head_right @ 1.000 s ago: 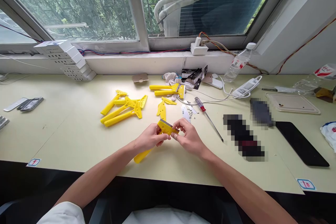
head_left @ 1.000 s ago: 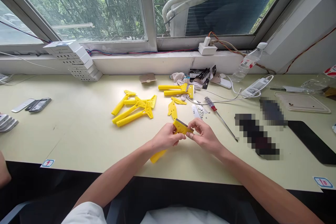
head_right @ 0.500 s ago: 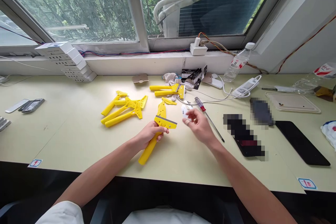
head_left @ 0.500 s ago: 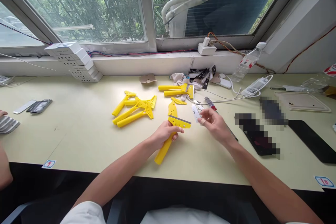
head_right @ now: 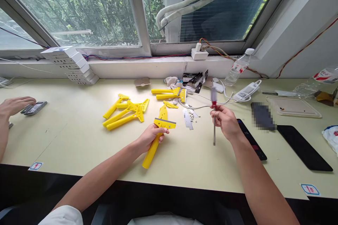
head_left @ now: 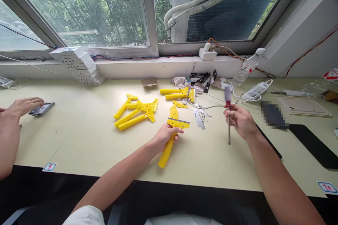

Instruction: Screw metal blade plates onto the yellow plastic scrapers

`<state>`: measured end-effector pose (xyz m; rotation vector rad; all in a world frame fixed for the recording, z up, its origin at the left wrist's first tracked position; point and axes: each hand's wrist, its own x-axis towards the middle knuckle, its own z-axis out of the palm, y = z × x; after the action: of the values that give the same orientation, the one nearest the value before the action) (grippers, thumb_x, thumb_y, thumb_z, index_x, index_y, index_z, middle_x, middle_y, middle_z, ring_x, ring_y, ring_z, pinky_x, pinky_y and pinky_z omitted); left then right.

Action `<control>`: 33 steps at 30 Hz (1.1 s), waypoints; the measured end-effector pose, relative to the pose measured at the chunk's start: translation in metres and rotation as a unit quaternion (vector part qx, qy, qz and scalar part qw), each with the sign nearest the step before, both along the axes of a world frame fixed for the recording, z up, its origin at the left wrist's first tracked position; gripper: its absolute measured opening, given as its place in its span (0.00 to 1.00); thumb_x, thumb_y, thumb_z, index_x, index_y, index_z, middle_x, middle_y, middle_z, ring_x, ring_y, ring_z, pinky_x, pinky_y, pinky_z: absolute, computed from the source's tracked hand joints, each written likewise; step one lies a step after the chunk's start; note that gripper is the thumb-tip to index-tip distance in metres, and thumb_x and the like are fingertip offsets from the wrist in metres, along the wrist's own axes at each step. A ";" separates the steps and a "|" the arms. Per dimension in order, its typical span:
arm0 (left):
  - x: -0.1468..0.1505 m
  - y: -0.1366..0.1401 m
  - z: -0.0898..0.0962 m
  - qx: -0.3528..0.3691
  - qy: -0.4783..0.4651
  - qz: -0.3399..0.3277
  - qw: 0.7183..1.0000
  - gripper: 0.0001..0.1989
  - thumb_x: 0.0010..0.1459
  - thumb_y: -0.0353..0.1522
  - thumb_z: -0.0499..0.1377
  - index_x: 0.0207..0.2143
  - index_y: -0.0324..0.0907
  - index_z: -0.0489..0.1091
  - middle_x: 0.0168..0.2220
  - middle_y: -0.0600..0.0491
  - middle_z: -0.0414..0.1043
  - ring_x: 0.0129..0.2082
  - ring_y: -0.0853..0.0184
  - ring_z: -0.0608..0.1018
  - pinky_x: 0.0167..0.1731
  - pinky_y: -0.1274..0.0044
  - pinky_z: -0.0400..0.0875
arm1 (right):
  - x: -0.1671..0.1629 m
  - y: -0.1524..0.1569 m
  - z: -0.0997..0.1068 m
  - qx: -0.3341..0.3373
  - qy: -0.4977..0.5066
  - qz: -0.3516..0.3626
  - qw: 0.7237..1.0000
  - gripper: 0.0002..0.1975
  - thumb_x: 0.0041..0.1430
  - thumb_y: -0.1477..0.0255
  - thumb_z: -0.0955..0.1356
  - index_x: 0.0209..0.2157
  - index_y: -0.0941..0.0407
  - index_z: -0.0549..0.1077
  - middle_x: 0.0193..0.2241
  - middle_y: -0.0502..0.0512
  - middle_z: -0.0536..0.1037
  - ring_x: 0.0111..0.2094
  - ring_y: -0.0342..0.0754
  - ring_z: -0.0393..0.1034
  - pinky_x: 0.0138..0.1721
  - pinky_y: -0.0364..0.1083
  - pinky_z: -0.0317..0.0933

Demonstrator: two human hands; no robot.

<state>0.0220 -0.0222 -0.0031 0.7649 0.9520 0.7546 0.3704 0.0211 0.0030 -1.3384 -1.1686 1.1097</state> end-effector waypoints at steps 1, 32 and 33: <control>0.000 0.000 0.000 0.000 -0.001 0.001 1.000 0.16 0.54 0.31 0.71 0.44 0.36 0.75 0.41 0.47 0.79 0.22 0.78 0.71 0.21 0.82 0.65 | 0.000 -0.002 0.005 0.015 0.069 0.003 0.997 0.19 0.51 0.66 0.73 0.46 0.51 0.73 0.27 0.47 0.74 0.19 0.42 0.55 0.22 0.46 0.50; 0.001 0.000 0.000 -0.004 0.005 0.018 1.000 0.07 0.54 0.28 0.67 0.35 0.35 0.75 0.37 0.49 0.75 0.22 0.78 0.69 0.22 0.81 0.64 | -0.077 -0.060 0.018 0.271 0.111 0.006 0.956 0.15 0.67 0.66 0.75 0.43 0.47 0.64 0.34 0.48 0.84 0.25 0.51 0.80 0.27 0.54 0.76; 0.001 0.000 0.001 -0.004 0.005 0.017 1.000 0.07 0.55 0.28 0.67 0.35 0.35 0.75 0.37 0.50 0.75 0.22 0.78 0.69 0.22 0.81 0.64 | -0.077 -0.060 0.018 0.272 0.110 0.009 0.956 0.14 0.68 0.66 0.75 0.43 0.47 0.64 0.34 0.48 0.84 0.25 0.51 0.80 0.27 0.54 0.76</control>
<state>0.0232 -0.0224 -0.0023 0.7481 0.9788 0.7768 0.2936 -0.0388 0.0206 -0.7588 -1.2057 0.8372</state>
